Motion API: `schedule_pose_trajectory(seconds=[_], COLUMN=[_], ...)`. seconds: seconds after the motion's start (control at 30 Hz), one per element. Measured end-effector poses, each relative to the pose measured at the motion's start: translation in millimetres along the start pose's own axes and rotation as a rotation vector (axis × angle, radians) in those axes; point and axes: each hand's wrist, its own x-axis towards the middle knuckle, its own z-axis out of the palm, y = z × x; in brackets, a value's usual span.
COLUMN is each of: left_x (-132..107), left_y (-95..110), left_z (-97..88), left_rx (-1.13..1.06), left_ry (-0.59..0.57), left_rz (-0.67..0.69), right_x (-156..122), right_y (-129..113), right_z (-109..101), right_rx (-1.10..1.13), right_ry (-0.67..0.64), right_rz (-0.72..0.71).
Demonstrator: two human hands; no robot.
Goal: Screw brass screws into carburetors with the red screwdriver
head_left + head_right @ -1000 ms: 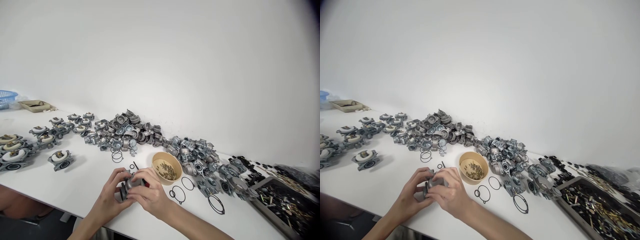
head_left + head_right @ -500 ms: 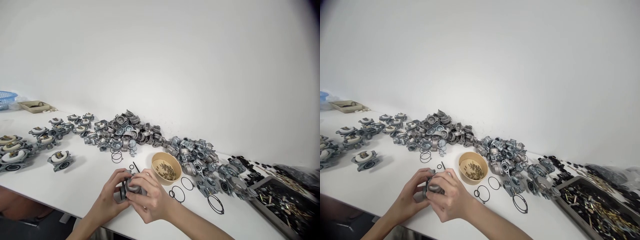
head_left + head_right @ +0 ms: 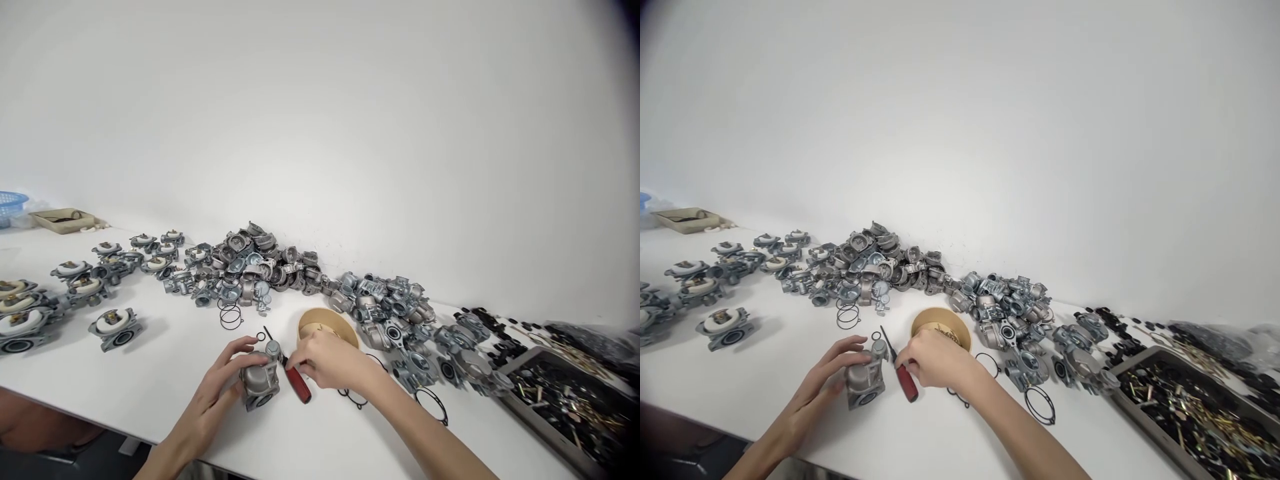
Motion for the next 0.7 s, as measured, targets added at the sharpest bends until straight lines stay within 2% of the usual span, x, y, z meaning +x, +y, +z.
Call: schedule_pose_trajectory(seconds=[0.1, 0.17, 0.37, 0.5, 0.6, 0.7], left_x=[0.7, 2.1, 6.3, 6.3, 6.8, 8.0], left_y=[2.1, 3.4, 3.0, 5.3, 7.8, 9.3], left_z=[4.1, 6.3, 9.2, 8.9, 9.3, 10.7], left_rx=[0.084, 0.129, 0.150, 0.100, 0.031, 0.008], left_ry=[0.005, 0.013, 0.052, 0.038, 0.016, 0.037], left_rz=[-0.001, 0.023, 0.063, 0.042, 0.021, 0.032], right_x=[-1.0, -0.8, 1.1, 1.7, 0.4, -1.9], right_y=[-12.8, -21.0, -35.7, -33.3, -24.7, -15.2], right_z=[-3.0, -4.4, 6.1, 12.4, 10.4, 2.7], right_rx=[-0.037, -0.098, -0.276, -0.307, -0.277, -0.183], right_ry=[-0.163, -0.226, -0.254, -0.267, -0.220, -0.119], right_rz=[-0.014, 0.020, 0.005, -0.046, -0.101, -0.152])
